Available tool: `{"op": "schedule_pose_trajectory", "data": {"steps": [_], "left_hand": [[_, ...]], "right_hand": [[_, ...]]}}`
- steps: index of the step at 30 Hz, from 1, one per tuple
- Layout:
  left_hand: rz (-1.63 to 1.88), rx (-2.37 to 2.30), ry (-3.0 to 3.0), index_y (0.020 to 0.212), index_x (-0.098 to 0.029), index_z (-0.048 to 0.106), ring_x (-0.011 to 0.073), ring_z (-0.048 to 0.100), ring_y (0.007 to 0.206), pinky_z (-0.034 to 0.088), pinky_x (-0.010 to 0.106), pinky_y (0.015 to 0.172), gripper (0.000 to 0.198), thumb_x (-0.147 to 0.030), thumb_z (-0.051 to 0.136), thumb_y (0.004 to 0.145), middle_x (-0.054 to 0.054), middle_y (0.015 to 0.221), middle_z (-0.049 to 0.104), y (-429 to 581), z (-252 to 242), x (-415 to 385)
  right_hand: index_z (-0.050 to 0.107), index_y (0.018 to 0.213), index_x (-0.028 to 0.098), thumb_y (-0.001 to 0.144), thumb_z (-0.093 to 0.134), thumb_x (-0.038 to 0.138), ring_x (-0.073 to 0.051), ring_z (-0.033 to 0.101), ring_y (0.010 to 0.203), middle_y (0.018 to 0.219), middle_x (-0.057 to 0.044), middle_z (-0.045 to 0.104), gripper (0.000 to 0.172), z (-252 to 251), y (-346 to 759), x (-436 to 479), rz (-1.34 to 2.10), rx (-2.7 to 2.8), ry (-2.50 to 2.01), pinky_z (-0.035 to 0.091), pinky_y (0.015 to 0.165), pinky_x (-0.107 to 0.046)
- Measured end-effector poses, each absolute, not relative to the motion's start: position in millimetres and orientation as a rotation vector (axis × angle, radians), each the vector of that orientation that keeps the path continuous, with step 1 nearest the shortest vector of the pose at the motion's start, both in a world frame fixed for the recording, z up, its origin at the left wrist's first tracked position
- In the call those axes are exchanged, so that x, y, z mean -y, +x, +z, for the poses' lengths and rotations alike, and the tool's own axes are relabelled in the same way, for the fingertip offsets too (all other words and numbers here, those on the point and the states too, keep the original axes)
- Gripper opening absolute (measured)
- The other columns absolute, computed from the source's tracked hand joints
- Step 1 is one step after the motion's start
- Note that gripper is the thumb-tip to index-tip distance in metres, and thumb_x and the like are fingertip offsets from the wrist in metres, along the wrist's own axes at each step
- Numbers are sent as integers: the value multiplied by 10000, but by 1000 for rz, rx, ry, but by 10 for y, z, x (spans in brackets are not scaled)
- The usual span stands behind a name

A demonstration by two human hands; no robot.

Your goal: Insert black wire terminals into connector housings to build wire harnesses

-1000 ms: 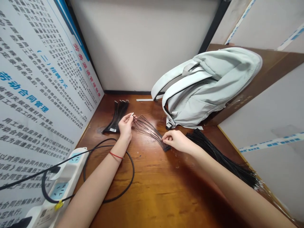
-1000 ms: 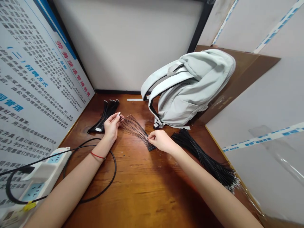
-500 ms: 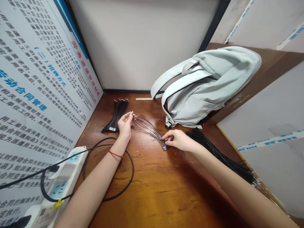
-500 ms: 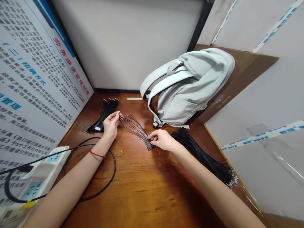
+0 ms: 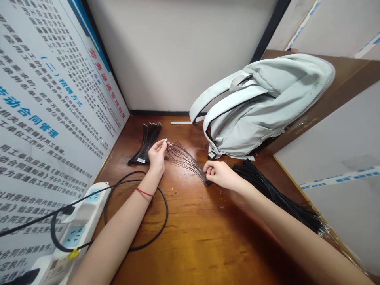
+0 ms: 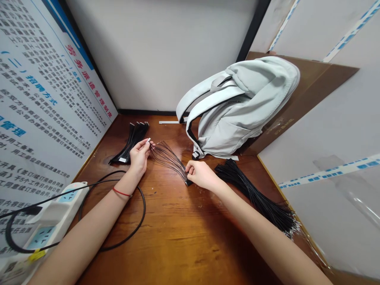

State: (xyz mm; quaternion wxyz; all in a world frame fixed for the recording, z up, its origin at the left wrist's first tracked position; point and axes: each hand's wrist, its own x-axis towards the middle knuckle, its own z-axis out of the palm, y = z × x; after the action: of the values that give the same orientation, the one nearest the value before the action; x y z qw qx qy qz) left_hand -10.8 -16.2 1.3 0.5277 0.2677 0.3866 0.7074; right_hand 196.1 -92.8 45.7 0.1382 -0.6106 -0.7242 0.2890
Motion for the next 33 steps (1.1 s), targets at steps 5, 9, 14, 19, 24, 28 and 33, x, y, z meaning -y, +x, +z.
{"op": "schedule_pose_trajectory", "data": {"steps": [5, 9, 14, 19, 24, 28, 33], "left_hand": [[1680, -901, 623, 797, -126, 624, 98, 620, 630, 482, 235, 658, 278, -204, 748, 562, 14, 678, 659, -113, 18, 149], [1669, -919, 615, 789, -128, 618, 88, 605, 599, 474, 224, 630, 255, -192, 735, 572, 0, 658, 646, -121, 2, 125], [1653, -941, 641, 797, -134, 614, 84, 596, 580, 465, 219, 612, 247, -204, 728, 590, 0, 656, 639, -123, -22, 105], [1652, -951, 650, 806, -134, 611, 92, 602, 585, 473, 230, 624, 261, -226, 727, 592, 5, 661, 638, -119, -45, 91], [1648, -953, 661, 810, -135, 610, 98, 606, 594, 476, 239, 634, 269, -238, 727, 590, 10, 668, 642, -119, -52, 85], [1642, -935, 623, 797, -134, 613, 93, 599, 578, 481, 241, 633, 265, -223, 730, 576, 6, 657, 644, -121, -34, 93], [1636, -923, 620, 794, -135, 615, 98, 609, 597, 483, 241, 643, 259, -215, 734, 577, 10, 668, 649, -122, -23, 92]], "right_hand": [[620, 694, 173, 665, 515, 75, -88, 528, 527, 594, 24, 615, 147, 428, 1878, 791, 729, 2148, -1784, 368, 519, -186], [650, 700, 155, 686, 526, 70, -96, 538, 538, 593, 7, 626, 151, 451, 1758, 616, 692, 2183, -1782, 373, 542, -193], [679, 707, 150, 699, 540, 74, -121, 582, 594, 637, -23, 665, 159, 480, 1579, 422, 618, 2223, -1793, 394, 584, -205], [690, 726, 147, 746, 590, 158, -148, 616, 656, 711, -60, 696, 103, 475, 1350, 212, 590, 2227, -1762, 416, 622, -222], [685, 727, 166, 745, 645, 208, -163, 634, 704, 760, -63, 706, 61, 415, 1117, -34, 571, 2228, -1739, 428, 641, -232], [676, 709, 180, 770, 629, 240, -189, 644, 728, 778, -81, 708, 97, 370, 977, -151, 510, 2238, -1750, 429, 627, -248], [638, 733, 146, 824, 528, 169, -222, 654, 782, 841, -145, 701, 145, 367, 920, -181, 481, 2255, -1791, 447, 655, -269]]}}
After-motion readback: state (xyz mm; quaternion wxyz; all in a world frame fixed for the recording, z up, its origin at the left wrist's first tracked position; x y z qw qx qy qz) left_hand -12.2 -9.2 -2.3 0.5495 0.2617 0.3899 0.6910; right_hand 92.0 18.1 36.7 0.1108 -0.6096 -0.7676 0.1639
